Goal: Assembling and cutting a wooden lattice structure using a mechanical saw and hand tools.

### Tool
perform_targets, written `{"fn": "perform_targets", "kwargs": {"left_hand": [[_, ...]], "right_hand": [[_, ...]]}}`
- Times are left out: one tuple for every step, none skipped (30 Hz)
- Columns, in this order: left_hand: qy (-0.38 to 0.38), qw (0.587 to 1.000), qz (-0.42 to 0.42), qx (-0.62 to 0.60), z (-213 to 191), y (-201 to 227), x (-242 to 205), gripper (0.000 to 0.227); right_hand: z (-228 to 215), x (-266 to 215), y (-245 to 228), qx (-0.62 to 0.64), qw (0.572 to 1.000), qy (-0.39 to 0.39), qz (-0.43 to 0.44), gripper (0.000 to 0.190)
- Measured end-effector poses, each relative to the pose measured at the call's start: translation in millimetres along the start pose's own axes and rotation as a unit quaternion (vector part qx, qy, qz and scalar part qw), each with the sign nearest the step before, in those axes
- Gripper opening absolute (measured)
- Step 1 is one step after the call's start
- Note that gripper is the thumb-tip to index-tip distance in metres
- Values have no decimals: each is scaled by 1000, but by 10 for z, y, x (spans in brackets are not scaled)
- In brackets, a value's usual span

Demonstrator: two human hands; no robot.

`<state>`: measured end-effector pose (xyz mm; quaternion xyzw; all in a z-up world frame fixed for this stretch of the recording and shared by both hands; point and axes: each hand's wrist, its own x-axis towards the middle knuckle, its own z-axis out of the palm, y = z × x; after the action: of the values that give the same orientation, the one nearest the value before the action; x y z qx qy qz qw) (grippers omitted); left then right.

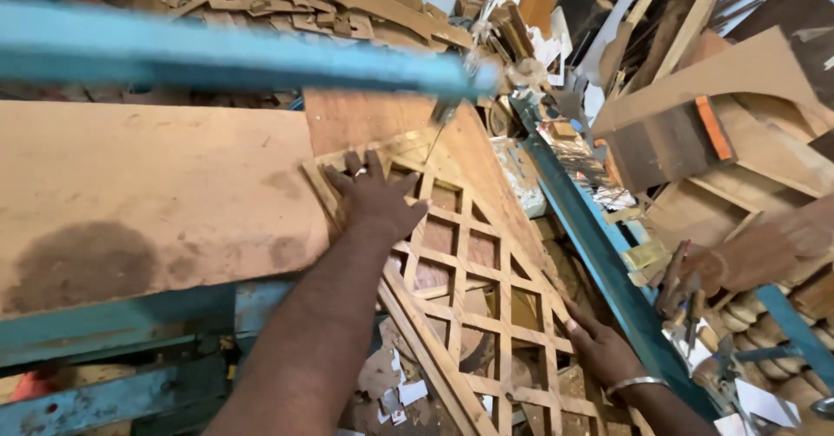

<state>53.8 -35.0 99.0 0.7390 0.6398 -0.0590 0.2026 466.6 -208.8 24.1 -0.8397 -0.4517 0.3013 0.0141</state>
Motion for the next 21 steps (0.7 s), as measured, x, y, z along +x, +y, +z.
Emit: {"fn": "perform_targets", "kwargs": {"left_hand": [[5,1000,-4,5,3,-4,2,69],[10,1000,-8,10,12,-7,-1,69],[7,1000,-9,11,27,-4,9,69],[11,1000,-7,11,45,5,19,69],[14,1000,-4,11,58,20,29,68],[11,1000,-3,20,58,4,29,68],[11,1000,-11,18,55,-8,27,68],[12,1000,-18,12,53,18,34,68],[10,1000,-14,17,63,49,47,68],[13,999,-23,20,77,56,55,68],[16,999,-31,23,88,60,61,69],[17,999,-37,24,92,51,42,69],[20,999,-38,28,90,46,24,68],[24,999,-37,31,74,59,20,67],[26,998,-42,32,76,73,29,67],[19,998,-43,30,83,83,45,67],[11,999,-44,28,91,92,65,68],[10,998,-45,35,84,94,55,68],[11,998,-51,37,79,90,44,68],[10,998,-53,36,88,105,35,67],[8,998,-51,41,110,106,68,67]], "right_hand": [[17,62,62,-17,999,15,-35,63],[41,119,132,-34,997,29,-69,62],[28,136,141,-34,997,26,-68,62],[49,123,170,-36,995,39,-83,63],[61,111,200,-38,993,52,-98,63],[83,91,137,-30,994,48,-95,63],[99,72,76,-39,995,36,-89,63],[55,53,37,-51,995,27,-82,64],[48,28,52,-47,995,26,-78,64],[35,26,43,-48,996,15,-73,64],[22,21,31,-49,996,4,-69,65],[54,24,37,-49,996,0,-74,65],[79,25,43,-60,994,15,-93,64],[83,38,48,-72,991,31,-113,64],[44,0,-8,-71,990,30,-118,64],[50,-57,-51,-39,995,12,-93,64],[55,-111,-94,-8,998,-6,-68,64],[74,-75,-55,-2,998,-9,-69,64],[101,-41,-20,4,996,-2,-86,63],[114,-34,41,7,995,6,-98,63],[114,-77,4,12,995,5,-95,63]]}}
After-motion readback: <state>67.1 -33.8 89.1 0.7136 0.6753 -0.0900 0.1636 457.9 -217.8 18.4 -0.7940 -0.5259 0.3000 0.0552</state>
